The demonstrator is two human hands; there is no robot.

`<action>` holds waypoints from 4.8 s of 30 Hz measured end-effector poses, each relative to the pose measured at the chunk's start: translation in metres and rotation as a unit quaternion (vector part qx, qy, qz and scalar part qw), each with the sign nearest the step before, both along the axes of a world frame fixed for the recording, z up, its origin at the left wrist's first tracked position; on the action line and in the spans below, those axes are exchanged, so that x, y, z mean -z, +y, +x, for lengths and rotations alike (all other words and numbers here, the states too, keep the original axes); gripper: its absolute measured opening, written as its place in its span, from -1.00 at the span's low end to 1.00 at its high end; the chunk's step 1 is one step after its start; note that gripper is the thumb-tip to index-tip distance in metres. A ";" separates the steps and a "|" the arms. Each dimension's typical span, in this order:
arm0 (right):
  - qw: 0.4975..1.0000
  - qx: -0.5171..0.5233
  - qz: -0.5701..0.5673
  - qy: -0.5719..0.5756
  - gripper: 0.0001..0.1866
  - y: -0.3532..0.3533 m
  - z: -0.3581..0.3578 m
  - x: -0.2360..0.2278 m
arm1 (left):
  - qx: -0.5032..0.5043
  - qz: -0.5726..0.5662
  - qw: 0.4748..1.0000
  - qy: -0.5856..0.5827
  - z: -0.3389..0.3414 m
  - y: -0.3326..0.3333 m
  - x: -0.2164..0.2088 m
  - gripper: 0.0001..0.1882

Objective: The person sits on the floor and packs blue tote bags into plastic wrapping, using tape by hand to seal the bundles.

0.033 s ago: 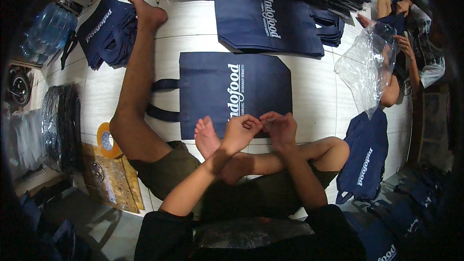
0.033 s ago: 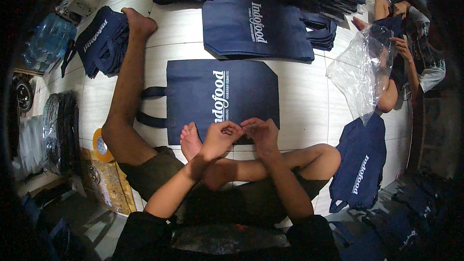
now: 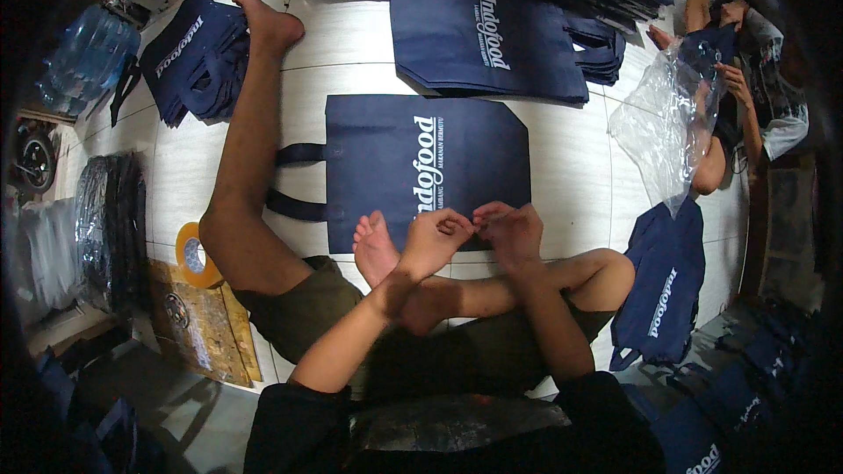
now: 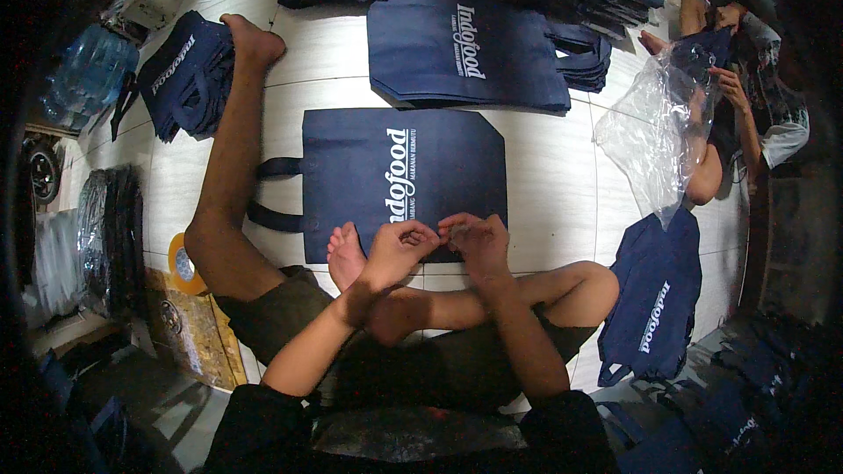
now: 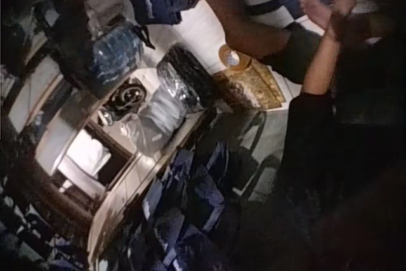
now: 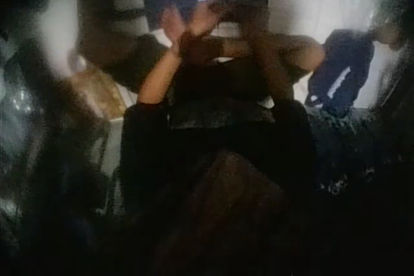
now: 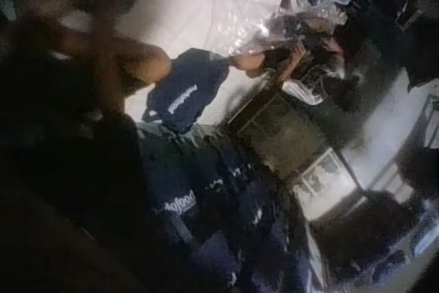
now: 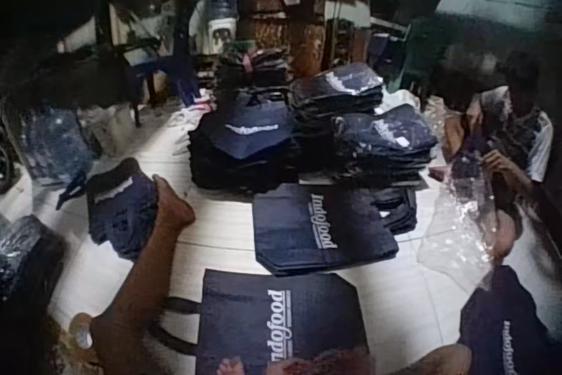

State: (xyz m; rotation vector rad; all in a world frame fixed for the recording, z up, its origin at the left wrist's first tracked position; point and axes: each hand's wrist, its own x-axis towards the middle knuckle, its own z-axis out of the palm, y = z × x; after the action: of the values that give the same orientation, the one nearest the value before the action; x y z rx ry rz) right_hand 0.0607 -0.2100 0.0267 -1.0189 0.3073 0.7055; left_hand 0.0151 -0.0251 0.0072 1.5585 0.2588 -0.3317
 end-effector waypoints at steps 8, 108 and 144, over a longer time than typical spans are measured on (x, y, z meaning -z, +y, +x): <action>0.996 0.019 -0.043 -0.071 -0.58 0.004 -0.001 0.015 | -0.027 -0.249 0.961 0.119 -0.001 -0.006 -0.015 -0.78; 0.971 -0.100 -0.149 -0.159 -0.79 -0.001 0.009 -0.005 | 0.116 -0.258 0.953 0.112 0.017 0.041 -0.014 -0.83; 0.928 -0.224 -0.167 -0.245 -0.83 -0.023 0.024 -0.039 | 0.032 -0.292 0.908 0.300 0.024 0.047 -0.024 -0.54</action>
State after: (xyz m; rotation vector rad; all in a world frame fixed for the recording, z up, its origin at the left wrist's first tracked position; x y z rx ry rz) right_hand 0.0846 -0.2328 0.0653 -1.5778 -0.2642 0.7914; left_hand 0.0393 0.0223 0.0316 0.8402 0.5309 -0.8613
